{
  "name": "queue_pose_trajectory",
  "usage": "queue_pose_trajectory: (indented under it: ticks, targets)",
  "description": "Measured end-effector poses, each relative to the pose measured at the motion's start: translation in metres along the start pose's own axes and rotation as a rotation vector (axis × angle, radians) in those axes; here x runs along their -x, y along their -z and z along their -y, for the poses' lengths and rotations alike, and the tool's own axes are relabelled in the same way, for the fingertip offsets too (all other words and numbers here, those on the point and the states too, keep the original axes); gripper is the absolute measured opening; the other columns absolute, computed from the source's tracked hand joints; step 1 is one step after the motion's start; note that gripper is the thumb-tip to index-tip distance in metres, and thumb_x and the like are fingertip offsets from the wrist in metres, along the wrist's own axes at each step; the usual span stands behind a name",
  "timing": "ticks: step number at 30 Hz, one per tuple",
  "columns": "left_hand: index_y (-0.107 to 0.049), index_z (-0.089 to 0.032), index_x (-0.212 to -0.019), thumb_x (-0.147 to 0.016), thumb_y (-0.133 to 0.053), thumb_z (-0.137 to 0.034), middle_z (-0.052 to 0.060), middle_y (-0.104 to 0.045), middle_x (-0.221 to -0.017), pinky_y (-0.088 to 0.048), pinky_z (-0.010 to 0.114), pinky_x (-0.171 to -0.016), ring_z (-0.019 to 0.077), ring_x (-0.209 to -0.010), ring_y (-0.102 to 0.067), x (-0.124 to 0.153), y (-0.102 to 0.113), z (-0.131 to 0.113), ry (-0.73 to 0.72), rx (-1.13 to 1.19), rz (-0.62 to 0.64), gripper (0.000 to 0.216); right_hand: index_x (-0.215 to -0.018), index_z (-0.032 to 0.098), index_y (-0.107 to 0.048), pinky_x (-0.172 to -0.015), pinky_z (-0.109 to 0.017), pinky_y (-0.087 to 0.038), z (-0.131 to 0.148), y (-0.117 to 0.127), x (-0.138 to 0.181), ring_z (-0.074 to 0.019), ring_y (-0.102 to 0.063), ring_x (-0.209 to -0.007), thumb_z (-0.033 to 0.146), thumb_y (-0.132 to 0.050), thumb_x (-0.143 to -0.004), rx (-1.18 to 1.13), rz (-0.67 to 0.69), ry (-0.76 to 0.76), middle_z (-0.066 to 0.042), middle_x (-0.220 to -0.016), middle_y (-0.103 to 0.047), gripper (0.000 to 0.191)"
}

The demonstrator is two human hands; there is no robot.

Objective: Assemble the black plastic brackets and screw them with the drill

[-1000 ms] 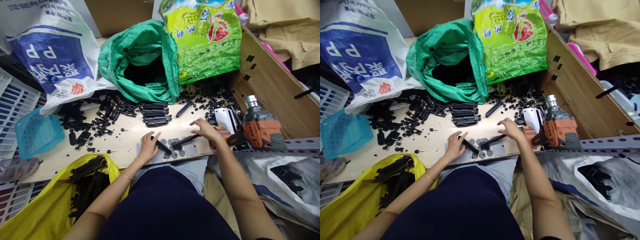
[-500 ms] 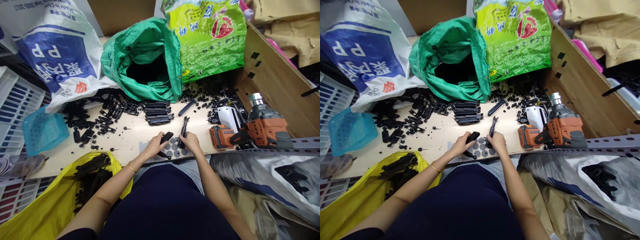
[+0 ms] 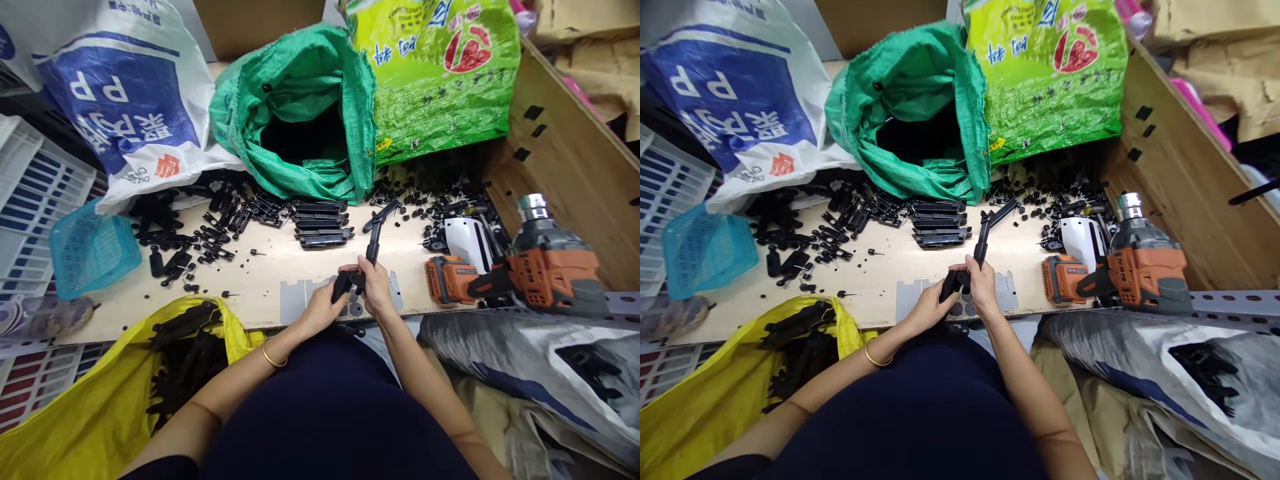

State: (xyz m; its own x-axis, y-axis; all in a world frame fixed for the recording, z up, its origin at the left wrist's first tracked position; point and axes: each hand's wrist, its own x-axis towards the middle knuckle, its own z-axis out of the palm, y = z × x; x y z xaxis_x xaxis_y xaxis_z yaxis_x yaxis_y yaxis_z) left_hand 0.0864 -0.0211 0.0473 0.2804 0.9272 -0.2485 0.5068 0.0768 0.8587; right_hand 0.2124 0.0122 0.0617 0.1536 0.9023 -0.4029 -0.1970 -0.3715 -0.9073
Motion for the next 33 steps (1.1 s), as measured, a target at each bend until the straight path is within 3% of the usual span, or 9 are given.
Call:
queue_pose_trajectory:
  ticks: [7, 11, 16, 21, 26, 30, 33]
  targets:
    - [-0.058, -0.015, -0.096, -0.085, -0.055, -0.024, 0.005, -0.066, -0.080, -0.048, 0.028, -0.070, 0.0182, -0.073, -0.063, 0.004, 0.004, -0.004, -0.082, -0.102, -0.109, 0.015, -0.065, 0.018, -0.065, -0.070, -0.030, -0.051, 0.003, 0.004, 0.004, -0.0192, -0.066, -0.071, 0.056, -0.056, -0.077, 0.028, 0.069, 0.111, -0.007, -0.072, -0.072, 0.041]
    - [-0.056, -0.017, -0.100, -0.085, -0.055, -0.022, 0.005, -0.066, -0.082, -0.050, 0.029, -0.072, 0.0186, -0.076, -0.064, 0.005, 0.006, -0.006, -0.149, -0.154, -0.104, 0.017, -0.064, 0.018, -0.065, -0.070, -0.030, -0.051, 0.007, 0.003, 0.006, -0.0179, -0.065, -0.068, 0.053, -0.060, -0.076, -0.031, 0.119, 0.072, -0.005, -0.069, -0.070, 0.037]
    - [-0.054, -0.016, -0.102, -0.085, -0.052, -0.021, 0.008, -0.067, -0.089, -0.052, 0.032, -0.074, 0.0209, -0.081, -0.066, 0.004, 0.004, -0.007, -0.177, -0.224, -0.149, 0.017, -0.062, 0.018, -0.062, -0.065, -0.029, -0.051, 0.005, -0.001, 0.005, -0.0185, -0.065, -0.070, 0.054, -0.058, -0.076, -0.071, 0.049, 0.125, -0.006, -0.068, -0.069, 0.039]
    - [-0.050, -0.015, -0.112, -0.084, -0.050, -0.020, 0.011, -0.067, -0.095, -0.053, 0.035, -0.076, 0.0232, -0.085, -0.066, 0.008, 0.000, -0.005, -0.210, -0.256, -0.063, 0.029, -0.055, 0.020, -0.052, -0.053, -0.027, -0.048, 0.003, -0.005, 0.005, -0.0159, -0.061, -0.056, 0.048, -0.066, -0.068, -0.139, 0.102, -0.001, -0.002, -0.054, -0.063, 0.034]
    - [-0.049, -0.014, -0.113, -0.083, -0.049, -0.019, 0.012, -0.067, -0.092, -0.054, 0.034, -0.072, 0.0233, -0.082, -0.066, 0.015, -0.002, -0.010, -0.151, -0.310, -0.051, 0.030, -0.055, 0.021, -0.051, -0.052, -0.027, -0.048, -0.001, -0.012, 0.016, -0.0148, -0.059, -0.052, 0.052, -0.055, -0.076, -0.164, -0.120, 0.046, -0.001, -0.050, -0.059, 0.038]
    - [-0.047, -0.013, -0.115, -0.084, -0.049, -0.018, 0.012, -0.066, -0.096, -0.053, 0.034, -0.072, 0.0234, -0.083, -0.066, 0.014, 0.003, -0.013, -0.168, -0.358, 0.049, 0.031, -0.054, 0.021, -0.045, -0.054, -0.027, -0.049, -0.005, -0.015, 0.016, -0.0154, -0.060, -0.055, 0.050, -0.057, -0.074, -0.207, -0.104, 0.023, 0.000, -0.052, -0.058, 0.036]
    - [-0.046, -0.013, -0.118, -0.085, -0.048, -0.018, 0.012, -0.065, -0.103, -0.052, 0.034, -0.076, 0.0233, -0.087, -0.066, 0.000, 0.008, -0.008, -0.178, -0.422, 0.106, 0.034, -0.056, 0.021, -0.043, -0.056, -0.027, -0.049, -0.019, -0.021, 0.006, -0.0145, -0.060, -0.055, 0.050, -0.055, -0.075, -0.275, -0.211, 0.097, 0.001, -0.055, -0.058, 0.036]
